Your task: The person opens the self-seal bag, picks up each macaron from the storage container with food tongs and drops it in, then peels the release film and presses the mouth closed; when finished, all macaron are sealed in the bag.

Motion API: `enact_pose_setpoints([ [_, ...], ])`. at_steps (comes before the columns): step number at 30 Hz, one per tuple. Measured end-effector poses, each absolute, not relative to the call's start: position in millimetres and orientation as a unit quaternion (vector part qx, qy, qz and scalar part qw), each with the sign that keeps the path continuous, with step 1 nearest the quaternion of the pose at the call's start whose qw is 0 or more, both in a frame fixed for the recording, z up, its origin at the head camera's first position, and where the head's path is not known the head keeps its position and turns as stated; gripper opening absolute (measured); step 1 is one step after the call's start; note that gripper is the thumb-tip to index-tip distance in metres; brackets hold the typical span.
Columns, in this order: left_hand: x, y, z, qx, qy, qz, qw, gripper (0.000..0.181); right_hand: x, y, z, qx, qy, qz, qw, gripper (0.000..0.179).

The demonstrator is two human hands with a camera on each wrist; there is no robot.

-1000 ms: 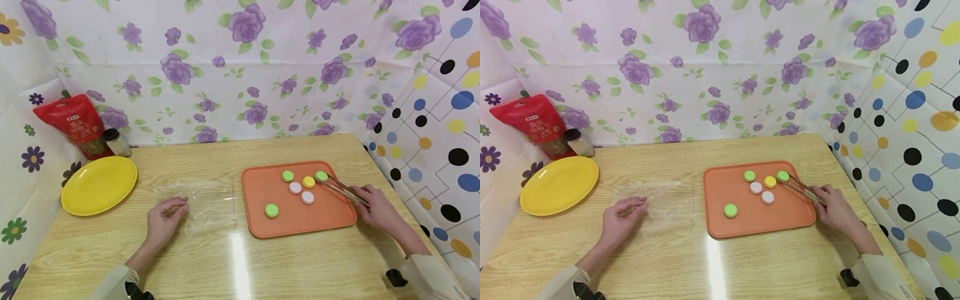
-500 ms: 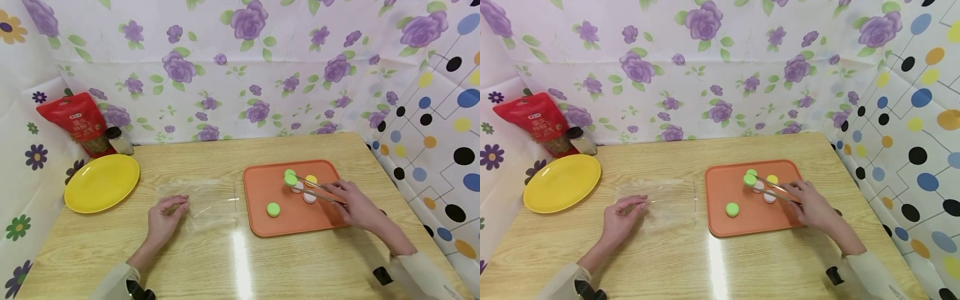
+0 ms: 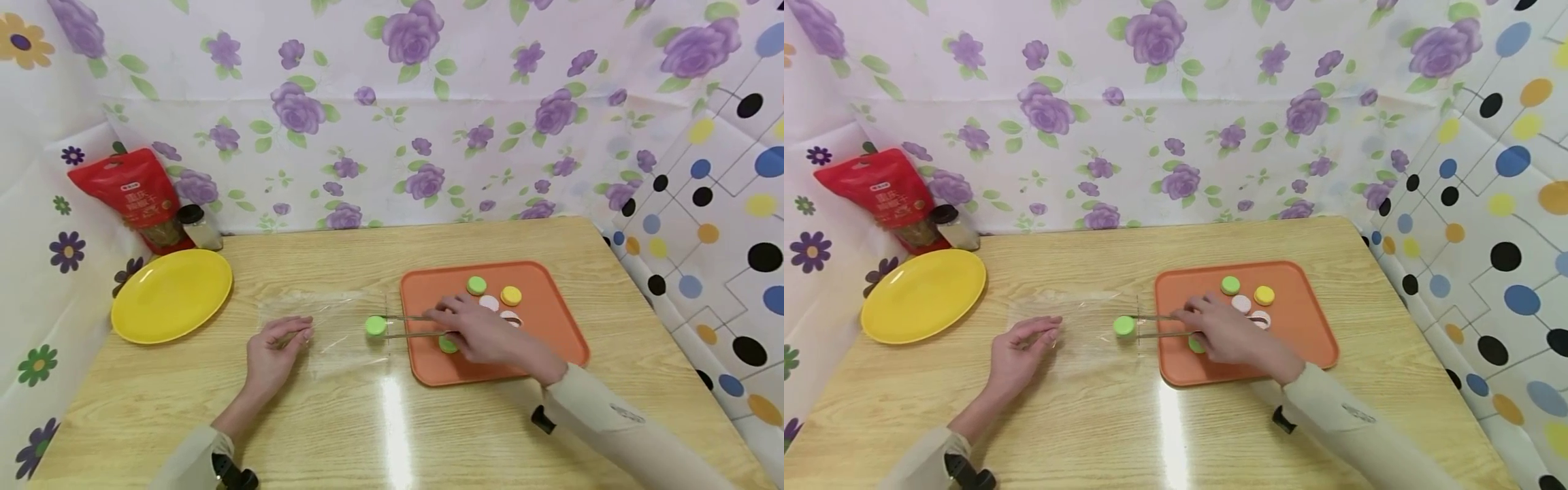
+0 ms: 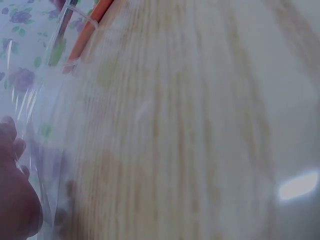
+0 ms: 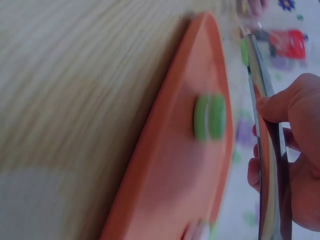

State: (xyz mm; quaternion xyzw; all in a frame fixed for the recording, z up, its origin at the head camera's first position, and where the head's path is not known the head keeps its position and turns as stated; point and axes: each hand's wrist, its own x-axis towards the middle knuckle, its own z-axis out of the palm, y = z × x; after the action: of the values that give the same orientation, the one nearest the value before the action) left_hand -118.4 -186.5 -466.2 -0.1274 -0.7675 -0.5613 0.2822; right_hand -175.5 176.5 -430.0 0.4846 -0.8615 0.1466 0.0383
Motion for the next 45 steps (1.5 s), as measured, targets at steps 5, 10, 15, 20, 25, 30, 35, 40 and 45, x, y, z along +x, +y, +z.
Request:
enact_pose_setpoints([
  [5,-120.4,-186.8,-469.2,-0.136,-0.763,-0.563,0.287,0.017,-181.0,140.8,-432.0,0.516,-0.846,0.128,0.038,0.037],
  [10,-122.0,-188.8,-473.1,-0.142,-0.759,-0.566,0.289,0.017,-185.4,111.5,-432.5,0.536,-0.840,0.085,0.024,0.043],
  [15,-118.0,-188.7,-467.5,-0.131,-0.759,-0.574,0.279,0.015,-188.9,88.0,-434.9,0.550,-0.831,0.087,0.006,0.042],
  [20,-117.1,-188.9,-466.9,-0.122,-0.761,-0.576,0.274,0.014,-189.7,72.0,-436.4,0.554,-0.825,0.109,-0.011,0.040],
  [25,-117.4,-188.5,-466.8,-0.126,-0.758,-0.576,0.279,0.014,-191.3,59.9,-440.6,0.562,-0.819,0.117,-0.016,0.038],
  [30,-116.7,-187.7,-465.9,-0.128,-0.756,-0.574,0.288,0.014,-191.4,49.7,-443.3,0.570,-0.813,0.115,-0.018,0.040],
  [35,-116.9,-186.6,-464.8,-0.126,-0.759,-0.569,0.291,0.014,-191.1,43.2,-441.6,0.564,-0.818,0.110,-0.030,0.042],
  [40,-117.1,-186.5,-464.8,-0.126,-0.757,-0.575,0.283,0.013,-190.7,42.8,-438.3,0.556,-0.822,0.112,-0.049,0.043],
  [45,-116.5,-186.7,-464.8,-0.123,-0.755,-0.583,0.273,0.012,-192.2,52.7,-435.6,0.555,-0.820,0.131,-0.050,0.042],
])
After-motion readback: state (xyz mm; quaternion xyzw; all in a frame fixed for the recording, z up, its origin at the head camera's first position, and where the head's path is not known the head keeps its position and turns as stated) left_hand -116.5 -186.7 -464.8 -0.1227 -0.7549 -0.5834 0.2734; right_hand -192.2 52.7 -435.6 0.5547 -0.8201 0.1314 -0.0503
